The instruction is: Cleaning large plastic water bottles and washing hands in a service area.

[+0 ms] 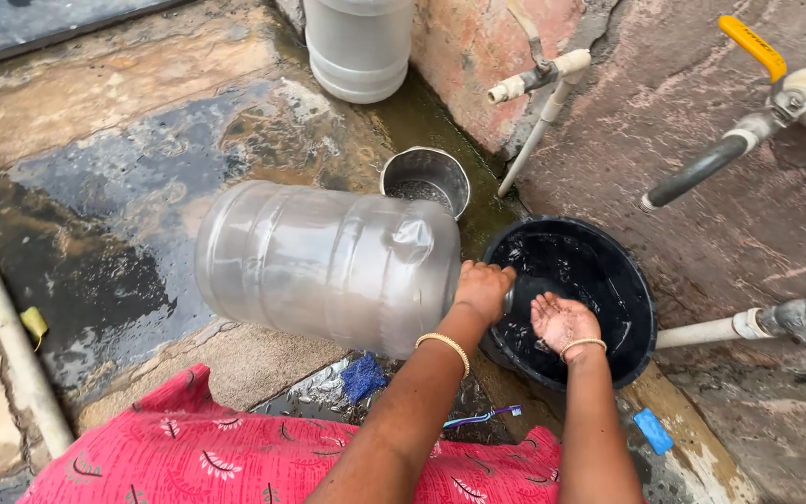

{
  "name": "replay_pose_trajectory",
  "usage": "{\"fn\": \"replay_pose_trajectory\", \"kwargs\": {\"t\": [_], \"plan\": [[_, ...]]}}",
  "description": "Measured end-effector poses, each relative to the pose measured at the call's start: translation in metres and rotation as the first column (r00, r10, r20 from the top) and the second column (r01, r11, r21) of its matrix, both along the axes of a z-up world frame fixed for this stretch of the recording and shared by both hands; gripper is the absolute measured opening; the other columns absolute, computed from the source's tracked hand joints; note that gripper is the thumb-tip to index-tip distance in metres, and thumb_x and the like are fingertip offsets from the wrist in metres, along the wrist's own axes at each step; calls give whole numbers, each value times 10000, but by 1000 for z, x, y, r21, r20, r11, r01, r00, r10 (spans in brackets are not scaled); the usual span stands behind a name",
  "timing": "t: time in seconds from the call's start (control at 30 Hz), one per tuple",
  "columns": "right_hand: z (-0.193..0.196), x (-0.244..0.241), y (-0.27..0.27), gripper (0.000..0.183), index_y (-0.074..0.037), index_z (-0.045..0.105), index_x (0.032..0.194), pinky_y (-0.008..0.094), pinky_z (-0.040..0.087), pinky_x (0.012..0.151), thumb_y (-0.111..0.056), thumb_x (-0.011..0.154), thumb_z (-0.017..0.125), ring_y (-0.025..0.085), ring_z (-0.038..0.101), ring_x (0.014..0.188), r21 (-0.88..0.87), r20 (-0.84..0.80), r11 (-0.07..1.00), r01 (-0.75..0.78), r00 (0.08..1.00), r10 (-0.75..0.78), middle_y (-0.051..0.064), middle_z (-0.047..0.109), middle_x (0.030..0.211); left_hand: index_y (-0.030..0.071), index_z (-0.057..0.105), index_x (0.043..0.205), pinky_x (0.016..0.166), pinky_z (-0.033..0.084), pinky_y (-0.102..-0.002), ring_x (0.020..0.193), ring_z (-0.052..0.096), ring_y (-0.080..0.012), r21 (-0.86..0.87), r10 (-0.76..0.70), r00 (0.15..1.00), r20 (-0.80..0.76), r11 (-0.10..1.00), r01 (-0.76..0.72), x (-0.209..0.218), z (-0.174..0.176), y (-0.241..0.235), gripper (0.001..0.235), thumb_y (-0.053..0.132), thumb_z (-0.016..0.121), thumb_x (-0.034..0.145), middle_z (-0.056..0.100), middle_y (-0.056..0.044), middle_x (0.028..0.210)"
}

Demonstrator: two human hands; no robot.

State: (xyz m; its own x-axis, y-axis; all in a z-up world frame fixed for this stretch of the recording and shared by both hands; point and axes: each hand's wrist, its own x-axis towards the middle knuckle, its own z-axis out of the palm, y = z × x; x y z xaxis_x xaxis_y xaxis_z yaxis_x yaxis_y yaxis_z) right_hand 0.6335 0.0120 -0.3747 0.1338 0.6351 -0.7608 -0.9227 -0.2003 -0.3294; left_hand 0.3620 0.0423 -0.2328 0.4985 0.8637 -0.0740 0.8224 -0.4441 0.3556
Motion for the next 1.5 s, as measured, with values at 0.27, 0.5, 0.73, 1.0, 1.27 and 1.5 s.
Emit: {"fn": "replay_pose_trajectory", "kwargs": {"t": [0.27,0.5,0.73,1.0,1.27,1.5], "plan": [[164,-54,32,359,41,662,1145,403,587,891,-212,1017,441,289,711,1028,-264,551,561,-784,354,755,181,754,1097,179,661,1148,975,426,-408,1133,650,-237,23,-20,1000,-14,1000,20,6,-7,3,412,163,794,758,720,-58,1138],[-123,102,9,263,-61,685,1201,466,506,986,-128,1033,494,235,636,915,-351,578,924,-151,742,340,48,691,1063,169,662,1154,991,411,-406,1113,656,-237,3,-16,1000,-11,1000,16,5,-5,1,390,163,776,781,727,-59,1115],[59,-17,32,366,73,666,1135,443,591,837,-238,1018,511,335,697,954,-4,426,642,-767,580,694,238,709,1083,170,648,1168,1006,402,-411,1140,645,-248,-4,-15,1000,11,1000,15,12,-16,7,403,185,772,786,713,-71,1151],[141,-137,12,772,-224,496,1299,425,598,749,-794,778,484,321,717,884,-554,486,563,-614,310,817,37,633,1012,66,555,1277,1016,427,-442,1203,571,-336,-123,-90,989,117,987,104,-10,-2,49,732,328,894,683,602,-160,1265],[203,-242,9,866,80,662,1072,391,630,568,-691,696,777,259,749,786,-481,876,805,-349,-157,456,199,722,1016,148,733,1082,953,520,-427,1099,675,-322,70,349,709,613,870,-489,-285,122,69,342,245,720,755,726,-113,1152],[363,-412,26,545,2,602,840,478,540,685,-490,801,833,381,674,725,-57,693,781,-621,-588,-417,207,677,765,67,739,1180,1046,495,-433,1219,659,-355,-453,900,-46,432,173,-875,-493,5,23,654,628,670,850,712,-185,1294]]}}
